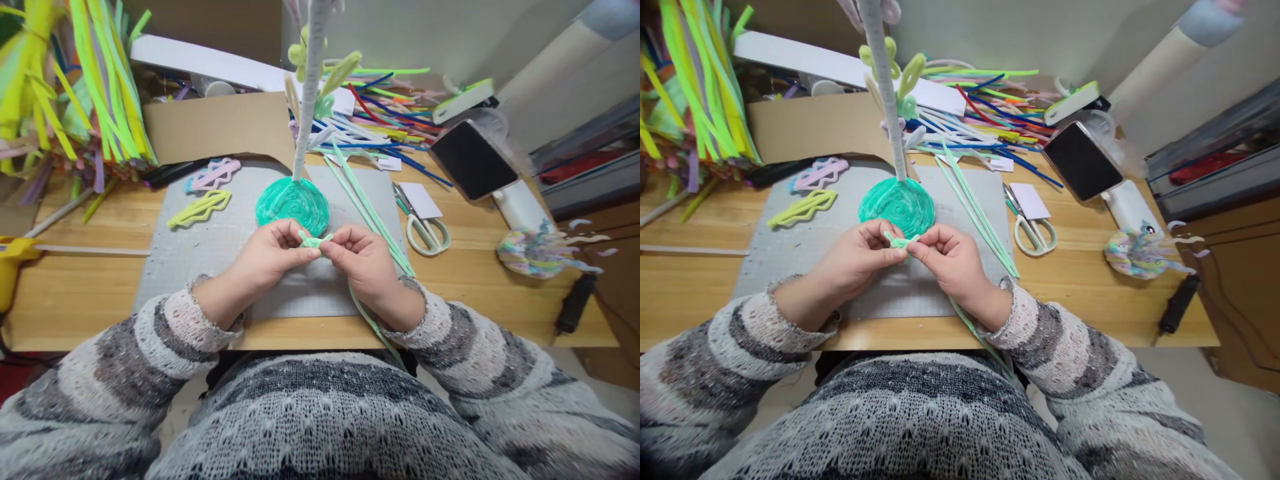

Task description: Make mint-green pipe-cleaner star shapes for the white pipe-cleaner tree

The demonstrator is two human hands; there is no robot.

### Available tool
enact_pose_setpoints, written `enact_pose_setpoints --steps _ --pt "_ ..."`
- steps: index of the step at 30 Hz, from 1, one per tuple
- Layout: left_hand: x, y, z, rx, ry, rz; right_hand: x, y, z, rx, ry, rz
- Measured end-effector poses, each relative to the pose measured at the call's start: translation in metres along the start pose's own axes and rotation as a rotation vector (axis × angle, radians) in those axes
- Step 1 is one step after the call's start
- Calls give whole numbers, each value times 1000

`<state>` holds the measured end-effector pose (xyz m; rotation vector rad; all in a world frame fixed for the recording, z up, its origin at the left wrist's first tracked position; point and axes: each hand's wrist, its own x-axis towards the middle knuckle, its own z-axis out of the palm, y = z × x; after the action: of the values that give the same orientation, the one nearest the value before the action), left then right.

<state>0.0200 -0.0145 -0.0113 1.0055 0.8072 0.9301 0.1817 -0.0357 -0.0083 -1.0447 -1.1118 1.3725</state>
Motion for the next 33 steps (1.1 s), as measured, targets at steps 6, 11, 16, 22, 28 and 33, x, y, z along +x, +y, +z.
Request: enact_pose_setpoints --steps 6,11,16,22,28,33 --pt "-1 3 1 100 59 -14 4 0 -3 7 -88 62" --pt "-3 9 6 171 113 134 6 -3 -7 69 -140 152" --pt "-6 11 2 422 76 309 7 -7 -9 276 -147 314" --pt "-6 16 -5 995 -32 503 7 -6 -8 285 -129 324" --pt "-6 16 -6 1119 -85 535 5 -7 -6 236 -153 272" --pt "-8 13 -9 1204 -75 616 5 -8 -5 294 -158 322"
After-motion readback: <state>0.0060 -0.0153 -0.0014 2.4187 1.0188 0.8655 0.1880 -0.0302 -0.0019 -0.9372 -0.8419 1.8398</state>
